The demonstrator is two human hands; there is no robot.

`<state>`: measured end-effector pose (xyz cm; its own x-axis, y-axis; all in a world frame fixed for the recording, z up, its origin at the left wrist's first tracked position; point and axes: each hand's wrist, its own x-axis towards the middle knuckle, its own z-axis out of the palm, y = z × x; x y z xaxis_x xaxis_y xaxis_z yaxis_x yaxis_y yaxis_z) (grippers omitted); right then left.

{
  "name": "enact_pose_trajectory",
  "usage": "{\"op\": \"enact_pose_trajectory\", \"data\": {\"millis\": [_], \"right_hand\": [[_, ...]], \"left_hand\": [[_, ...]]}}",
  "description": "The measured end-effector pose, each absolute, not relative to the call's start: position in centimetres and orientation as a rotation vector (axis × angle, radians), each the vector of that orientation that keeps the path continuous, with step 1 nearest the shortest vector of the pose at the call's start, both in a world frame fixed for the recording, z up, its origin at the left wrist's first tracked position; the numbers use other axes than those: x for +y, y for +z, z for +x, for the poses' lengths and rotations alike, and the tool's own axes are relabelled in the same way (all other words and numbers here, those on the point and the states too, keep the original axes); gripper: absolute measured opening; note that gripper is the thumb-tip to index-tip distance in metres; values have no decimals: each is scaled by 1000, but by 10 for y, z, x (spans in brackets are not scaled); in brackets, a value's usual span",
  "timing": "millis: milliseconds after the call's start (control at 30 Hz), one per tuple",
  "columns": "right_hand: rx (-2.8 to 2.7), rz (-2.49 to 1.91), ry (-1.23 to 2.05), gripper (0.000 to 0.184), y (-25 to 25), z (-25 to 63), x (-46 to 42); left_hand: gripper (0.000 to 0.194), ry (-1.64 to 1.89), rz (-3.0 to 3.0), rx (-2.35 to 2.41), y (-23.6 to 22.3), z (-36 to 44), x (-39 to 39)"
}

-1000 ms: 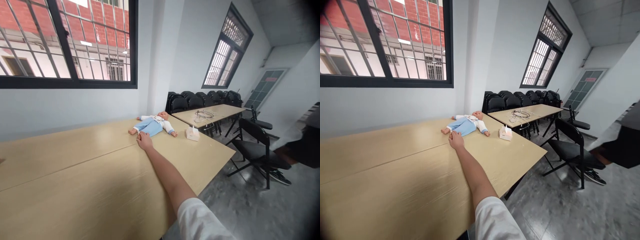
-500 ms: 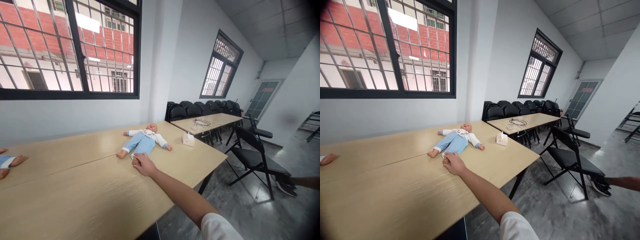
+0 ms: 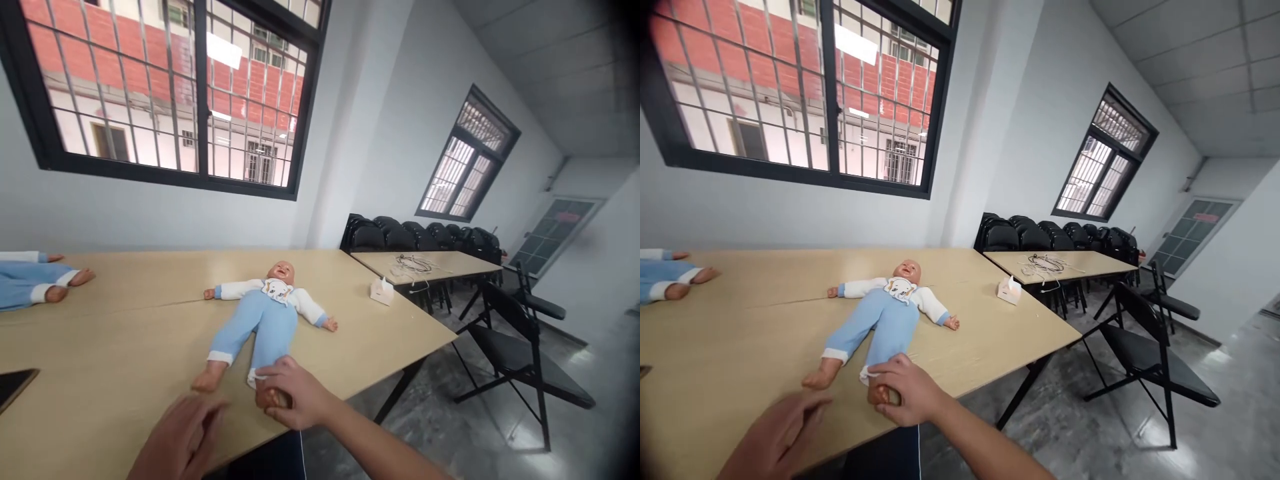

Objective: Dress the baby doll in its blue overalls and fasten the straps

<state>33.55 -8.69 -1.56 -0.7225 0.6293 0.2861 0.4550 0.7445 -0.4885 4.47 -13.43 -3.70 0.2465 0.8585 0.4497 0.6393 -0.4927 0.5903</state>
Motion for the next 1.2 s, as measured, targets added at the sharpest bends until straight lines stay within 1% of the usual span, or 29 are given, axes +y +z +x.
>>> {"op": "enact_pose_trajectory", "data": {"millis": [100, 200, 367, 433, 500, 567, 667, 700, 767, 833, 900, 1033, 1200], "right_hand": [[-2530, -766, 554, 43, -20, 340, -106], [-2543, -720, 508, 43, -33, 350, -122], [-2493, -587, 323, 47, -48, 366, -135], [-2498, -600, 278, 46, -48, 370, -138], [-2514, -622, 265, 43, -46, 373, -140], [-2548, -613, 282, 43, -43, 376, -139], [-2560, -564, 260, 55, -35, 377, -128], [-2544, -552, 230, 55, -30, 376, -121], [-2482, -573, 157, 48, -17, 369, -102], [-2392, -670, 109, 39, 0, 355, -76], [-2298, -796, 98, 34, 18, 337, -45], [-2380, -964, 155, 30, 49, 293, 26], [-2812, -1284, 59, 32, 63, 248, 102]], "left_hand": [[35, 1120, 2104, 1567, -30, 40, -111], [37, 993, 1947, 1592, -30, 32, -100], [42, 629, 1793, 1186, -35, 43, -108], [44, 515, 1733, 1042, -29, 53, -108], [44, 467, 1748, 999, -19, 59, -96], [44, 555, 1842, 1059, -9, 60, -69], [44, 877, 1945, 1225, 0, 56, -8], [42, 980, 1979, 1304, 0, 55, 14], [40, 1088, 2112, 1372, -3, 56, 55], [44, 1032, 2222, 1334, -9, 60, 86], [47, 974, 2263, 1289, -15, 66, 106], [46, 919, 2286, 1255, -24, 75, 122], [33, 872, 2320, 1206, -26, 70, 121]]}}
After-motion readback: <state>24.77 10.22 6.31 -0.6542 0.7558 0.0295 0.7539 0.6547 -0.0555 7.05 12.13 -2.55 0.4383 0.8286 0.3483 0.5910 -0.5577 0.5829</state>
